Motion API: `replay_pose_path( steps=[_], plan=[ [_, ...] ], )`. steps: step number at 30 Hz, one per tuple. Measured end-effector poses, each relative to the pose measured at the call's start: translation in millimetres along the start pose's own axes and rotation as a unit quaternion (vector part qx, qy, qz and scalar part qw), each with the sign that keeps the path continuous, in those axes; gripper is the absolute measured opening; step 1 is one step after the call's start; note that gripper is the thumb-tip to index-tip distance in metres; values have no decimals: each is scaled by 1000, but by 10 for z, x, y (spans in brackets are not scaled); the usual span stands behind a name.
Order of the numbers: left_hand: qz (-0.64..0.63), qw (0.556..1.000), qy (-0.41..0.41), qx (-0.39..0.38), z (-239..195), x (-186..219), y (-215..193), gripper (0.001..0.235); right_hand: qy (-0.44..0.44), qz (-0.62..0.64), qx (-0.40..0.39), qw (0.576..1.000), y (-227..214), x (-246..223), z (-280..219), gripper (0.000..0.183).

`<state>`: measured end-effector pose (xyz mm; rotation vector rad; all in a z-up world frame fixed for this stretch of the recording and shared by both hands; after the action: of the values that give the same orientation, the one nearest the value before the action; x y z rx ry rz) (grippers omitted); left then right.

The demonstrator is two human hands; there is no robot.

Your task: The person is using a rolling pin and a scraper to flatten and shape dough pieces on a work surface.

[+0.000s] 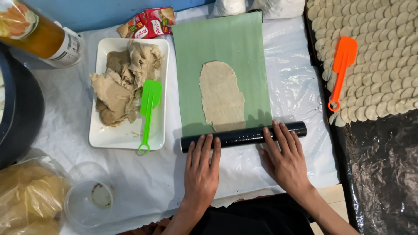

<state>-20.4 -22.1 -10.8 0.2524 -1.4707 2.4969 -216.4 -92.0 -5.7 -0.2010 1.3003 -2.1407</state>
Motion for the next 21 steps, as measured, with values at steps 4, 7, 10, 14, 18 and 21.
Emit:
replay_pose_path(
  steps=[4,7,10,14,18,21],
  plan=[
    [-64,997,-49,7,121,-29,-13,40,33,52,17,998,-129,-108,-152,61],
    [-68,996,-47,-28,306,-37,-32,49,156,137,90,974,-125,-21,-391,42],
    [-82,995,-22,-50,374,-94,23,56,396,182,96,895,132,258,-730,31],
    [-114,990,-12,-83,433,-169,38,53,579,456,30,675,368,190,-651,46],
    [-145,989,-15,-39,545,-212,-106,52,662,553,6,506,587,201,-481,33],
    [-158,987,-34,20,642,-299,-198,51,678,594,28,432,998,369,-690,32]
  ],
)
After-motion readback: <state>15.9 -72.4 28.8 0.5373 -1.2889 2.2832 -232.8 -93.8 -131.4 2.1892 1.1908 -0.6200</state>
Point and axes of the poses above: each hand's wrist, its own z-axis towards the middle knuckle, its own y-axis out of the palm, x = y × z, the point moved 6 cm from there along z, towards the middle knuckle, and after that the axes turned 15 degrees about x, right-handed, at the moved point
